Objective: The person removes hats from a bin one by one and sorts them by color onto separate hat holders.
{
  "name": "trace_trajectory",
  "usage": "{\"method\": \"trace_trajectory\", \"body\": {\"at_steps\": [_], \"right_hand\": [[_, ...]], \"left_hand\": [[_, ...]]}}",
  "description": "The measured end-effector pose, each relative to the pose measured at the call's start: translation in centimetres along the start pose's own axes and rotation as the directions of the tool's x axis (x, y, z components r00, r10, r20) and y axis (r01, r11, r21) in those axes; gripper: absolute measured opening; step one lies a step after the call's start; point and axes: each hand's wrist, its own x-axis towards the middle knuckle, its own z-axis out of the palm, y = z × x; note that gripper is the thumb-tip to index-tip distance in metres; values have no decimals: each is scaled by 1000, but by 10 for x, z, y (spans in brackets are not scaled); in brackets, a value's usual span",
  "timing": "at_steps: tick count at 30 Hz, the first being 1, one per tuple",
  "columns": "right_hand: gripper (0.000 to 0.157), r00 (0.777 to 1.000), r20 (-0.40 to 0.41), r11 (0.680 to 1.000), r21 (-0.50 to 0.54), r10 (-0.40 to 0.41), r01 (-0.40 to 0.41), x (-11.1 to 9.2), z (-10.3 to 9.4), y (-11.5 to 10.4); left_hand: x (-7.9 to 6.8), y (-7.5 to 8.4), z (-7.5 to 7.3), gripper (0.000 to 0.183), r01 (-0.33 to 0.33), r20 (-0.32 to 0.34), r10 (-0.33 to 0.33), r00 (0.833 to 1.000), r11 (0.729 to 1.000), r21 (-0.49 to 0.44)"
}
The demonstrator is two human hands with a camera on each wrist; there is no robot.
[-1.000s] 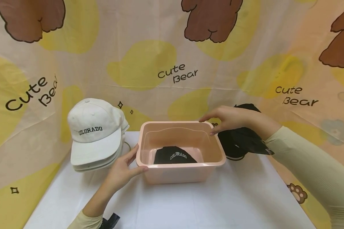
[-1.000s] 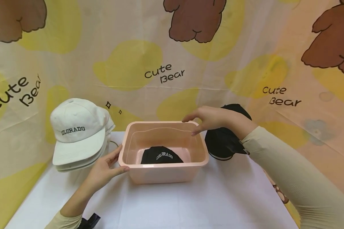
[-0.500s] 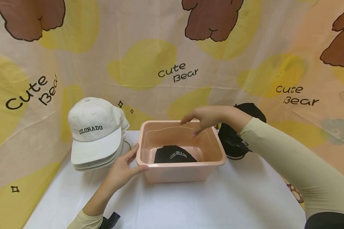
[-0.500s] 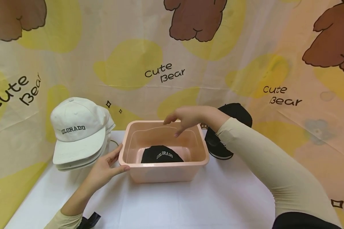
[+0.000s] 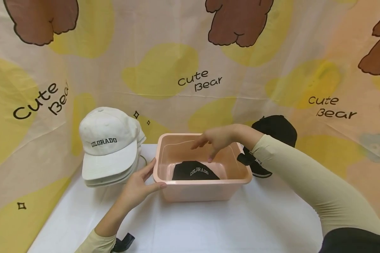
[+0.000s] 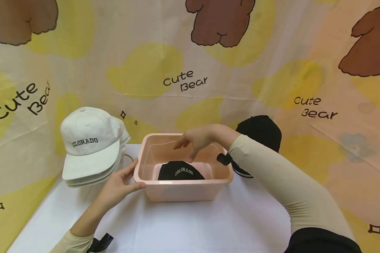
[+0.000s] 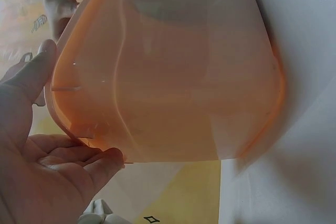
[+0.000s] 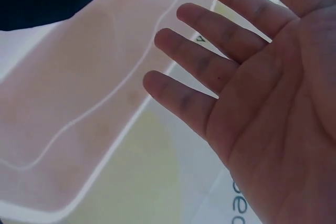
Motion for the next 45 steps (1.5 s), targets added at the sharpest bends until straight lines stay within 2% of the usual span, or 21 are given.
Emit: {"method": "trace_trajectory", "body": {"at_steps": [11,20,35,45], "right_hand": [[74,991,130,995,103,-11,-2,24,18,10],[74,978,205,986,165,-38,4,35,30,16],[64,956,273,971,234,-105,40,46,49,24],[62,937,306,938,342,-167,55,48,54,27]], "left_hand": [[0,1,-1,99,-10,7,10,1000,1000,2],[1,0,0,100,-18,-1,18,1000,1000,18],[0,1,0,100,-4,5,4,1000,1000,0],[-1,2,0,100,-3,5,3,1000,1000,11]]}}
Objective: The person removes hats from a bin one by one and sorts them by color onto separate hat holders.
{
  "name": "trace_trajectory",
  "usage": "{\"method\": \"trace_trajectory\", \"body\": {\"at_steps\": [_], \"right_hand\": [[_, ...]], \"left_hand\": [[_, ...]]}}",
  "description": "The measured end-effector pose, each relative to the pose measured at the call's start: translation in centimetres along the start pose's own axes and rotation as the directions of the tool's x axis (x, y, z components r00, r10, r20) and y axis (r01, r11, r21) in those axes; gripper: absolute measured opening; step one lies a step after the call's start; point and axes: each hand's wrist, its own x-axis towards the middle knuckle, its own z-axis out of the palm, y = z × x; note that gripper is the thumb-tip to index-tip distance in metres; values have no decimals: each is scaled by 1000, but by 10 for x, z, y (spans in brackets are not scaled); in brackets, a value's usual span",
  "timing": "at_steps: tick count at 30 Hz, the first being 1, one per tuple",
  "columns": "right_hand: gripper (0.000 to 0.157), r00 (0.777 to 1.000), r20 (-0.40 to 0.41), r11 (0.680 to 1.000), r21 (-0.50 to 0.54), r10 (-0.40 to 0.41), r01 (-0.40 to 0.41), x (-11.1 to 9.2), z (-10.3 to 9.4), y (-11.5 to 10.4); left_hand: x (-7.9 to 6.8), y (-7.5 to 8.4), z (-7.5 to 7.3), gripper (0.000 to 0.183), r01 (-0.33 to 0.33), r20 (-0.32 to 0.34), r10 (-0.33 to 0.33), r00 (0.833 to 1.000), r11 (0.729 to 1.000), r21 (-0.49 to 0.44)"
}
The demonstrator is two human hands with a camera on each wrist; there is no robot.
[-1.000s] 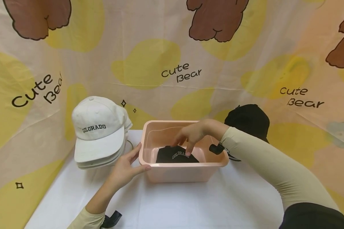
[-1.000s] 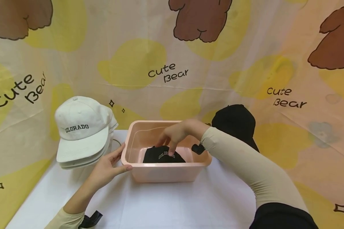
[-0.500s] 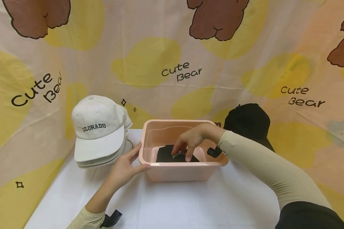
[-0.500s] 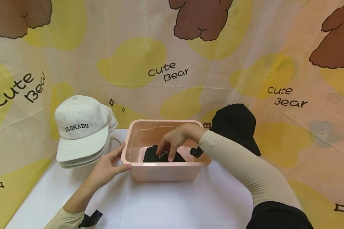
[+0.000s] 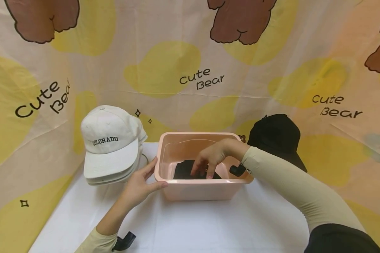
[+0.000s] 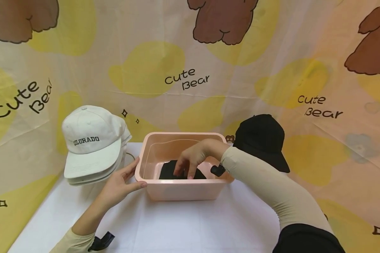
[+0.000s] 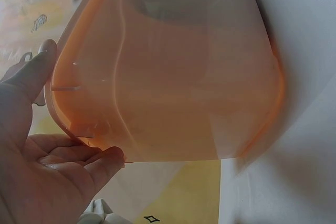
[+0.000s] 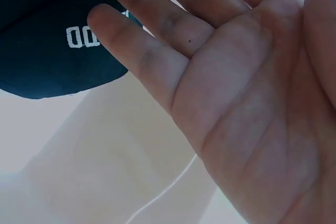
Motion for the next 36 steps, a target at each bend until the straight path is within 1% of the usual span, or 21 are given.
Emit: {"method": "trace_trajectory", "body": {"at_steps": [5,9,18,21,28,30,36], "right_hand": [[62,1000,9,1000,5,-13,13,1,2,2],[63,999,12,999,-12,-30,30,2,3,2],[63,1000,-18,997,-71,-23,22,3,7,4],[62,1000,-19,998,-66,-19,17,3,8,5],[60,1000,-5,1000,-14,-24,24,3,8,5],[59,1000,-21,999,-31,-23,22,2,7,5],[57,992,-129,992,-129,-9,-8,-5,0,7]], "left_hand": [[1,0,1,101,1,-3,-1,1000,1000,-9],[1,0,1,101,-4,-2,4,1000,1000,-17],[1,-1,1,101,-7,3,7,1000,1000,-27],[1,0,2,101,-4,5,4,1000,1000,-30],[1,1,2,101,-5,0,5,1000,1000,-24],[1,1,1,101,-5,-2,5,1000,1000,-18],[1,-1,1,100,-4,-4,4,1000,1000,-23]]}}
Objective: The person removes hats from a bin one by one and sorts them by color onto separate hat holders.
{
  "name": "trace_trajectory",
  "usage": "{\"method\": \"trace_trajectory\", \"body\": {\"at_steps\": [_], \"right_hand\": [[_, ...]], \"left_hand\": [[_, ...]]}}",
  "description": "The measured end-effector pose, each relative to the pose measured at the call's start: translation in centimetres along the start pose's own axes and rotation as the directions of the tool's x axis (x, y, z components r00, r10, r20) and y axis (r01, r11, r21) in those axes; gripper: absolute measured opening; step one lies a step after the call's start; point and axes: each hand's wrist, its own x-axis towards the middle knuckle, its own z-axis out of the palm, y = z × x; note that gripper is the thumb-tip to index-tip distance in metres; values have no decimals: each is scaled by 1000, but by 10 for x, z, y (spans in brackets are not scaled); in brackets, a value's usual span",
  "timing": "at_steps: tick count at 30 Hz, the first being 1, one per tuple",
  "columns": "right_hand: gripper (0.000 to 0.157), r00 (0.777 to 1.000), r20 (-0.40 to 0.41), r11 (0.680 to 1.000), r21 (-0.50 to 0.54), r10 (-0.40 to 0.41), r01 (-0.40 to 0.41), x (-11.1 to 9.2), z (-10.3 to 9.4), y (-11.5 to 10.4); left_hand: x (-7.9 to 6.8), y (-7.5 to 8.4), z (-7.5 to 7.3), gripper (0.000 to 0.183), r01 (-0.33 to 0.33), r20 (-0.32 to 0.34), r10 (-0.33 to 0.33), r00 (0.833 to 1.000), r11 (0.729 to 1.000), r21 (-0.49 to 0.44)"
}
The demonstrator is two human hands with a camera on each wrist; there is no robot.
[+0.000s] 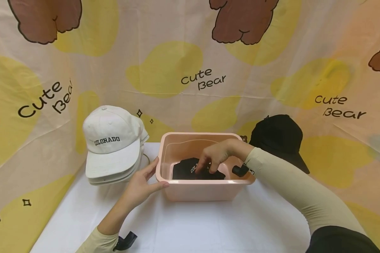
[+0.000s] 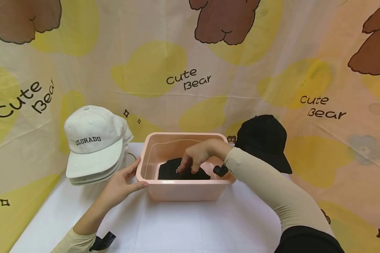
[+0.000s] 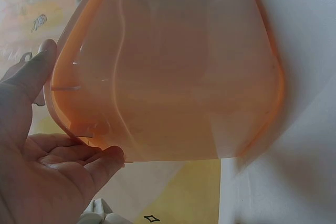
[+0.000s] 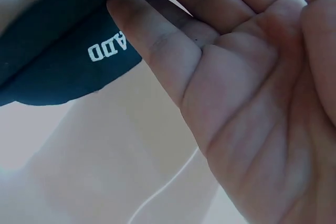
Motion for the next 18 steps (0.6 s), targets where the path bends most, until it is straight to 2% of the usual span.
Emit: {"method": "trace_trajectory", "body": {"at_steps": [6,12,18], "right_hand": [[59,998,-61,1000,-28,5,-6,-4,-7,7],[57,988,-156,998,-66,12,-22,-6,-13,18],[39,984,-177,999,-39,-8,1,-4,-13,23]], "left_hand": [[-1,0,0,100,4,5,-4,1000,1000,-13],[0,1,0,100,-7,3,7,1000,1000,-8],[1,0,0,100,-3,5,3,1000,1000,-15]]}}
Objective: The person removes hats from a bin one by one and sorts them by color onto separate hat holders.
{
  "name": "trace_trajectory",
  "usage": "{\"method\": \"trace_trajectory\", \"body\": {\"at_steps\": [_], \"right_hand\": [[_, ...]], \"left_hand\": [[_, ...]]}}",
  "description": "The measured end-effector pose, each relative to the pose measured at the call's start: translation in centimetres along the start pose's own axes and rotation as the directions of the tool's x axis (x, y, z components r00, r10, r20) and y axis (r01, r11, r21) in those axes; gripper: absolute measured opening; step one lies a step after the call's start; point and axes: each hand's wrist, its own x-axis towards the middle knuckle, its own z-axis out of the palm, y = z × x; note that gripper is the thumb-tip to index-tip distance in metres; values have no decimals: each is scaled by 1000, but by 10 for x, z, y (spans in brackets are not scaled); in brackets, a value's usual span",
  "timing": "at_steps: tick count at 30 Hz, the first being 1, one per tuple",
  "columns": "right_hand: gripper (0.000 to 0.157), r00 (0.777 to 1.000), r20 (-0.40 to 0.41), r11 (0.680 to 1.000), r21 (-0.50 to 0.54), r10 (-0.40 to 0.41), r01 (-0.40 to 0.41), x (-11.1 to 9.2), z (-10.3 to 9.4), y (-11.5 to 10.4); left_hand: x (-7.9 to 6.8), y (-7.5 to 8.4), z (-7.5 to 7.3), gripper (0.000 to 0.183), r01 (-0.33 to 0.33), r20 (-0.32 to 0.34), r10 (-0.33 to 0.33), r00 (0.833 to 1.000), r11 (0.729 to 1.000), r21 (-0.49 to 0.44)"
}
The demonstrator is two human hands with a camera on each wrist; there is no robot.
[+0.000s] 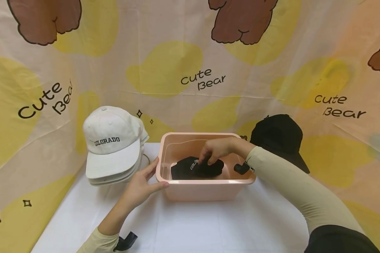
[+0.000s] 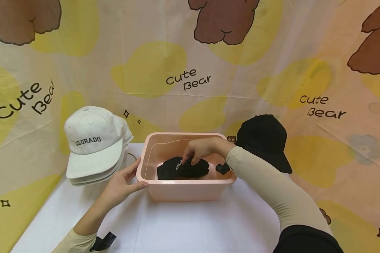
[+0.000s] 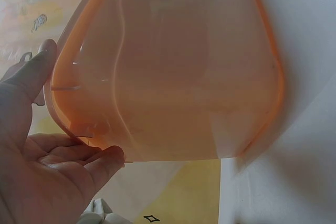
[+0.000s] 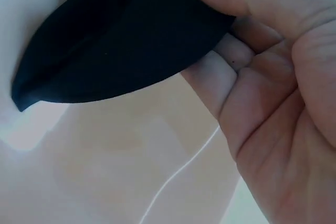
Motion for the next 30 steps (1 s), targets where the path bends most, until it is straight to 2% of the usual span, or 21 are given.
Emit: {"method": "trace_trajectory", "body": {"at_steps": [2,6,11,16,22,30], "right_hand": [[34,1000,-24,1000,-16,0,-1,1,0,0],[28,993,-120,999,-52,2,-9,0,-3,-1],[27,973,-232,998,-58,-17,4,-5,-8,-2],[26,953,-301,999,-39,-30,20,-12,-11,-5],[26,926,-367,996,-60,-90,73,-25,-14,-14],[26,877,-473,995,-92,-80,42,-50,-18,-32]], "left_hand": [[-1,-1,0,101,6,3,-6,1000,1000,-3],[-2,0,0,101,17,6,-17,1000,1000,-3],[-2,0,0,101,20,5,-20,1000,1000,-1],[-1,-1,0,101,14,7,-14,1000,1000,-9],[0,-1,0,101,6,6,-5,1000,1000,-15],[-1,-1,0,102,11,9,-11,1000,1000,-3]]}}
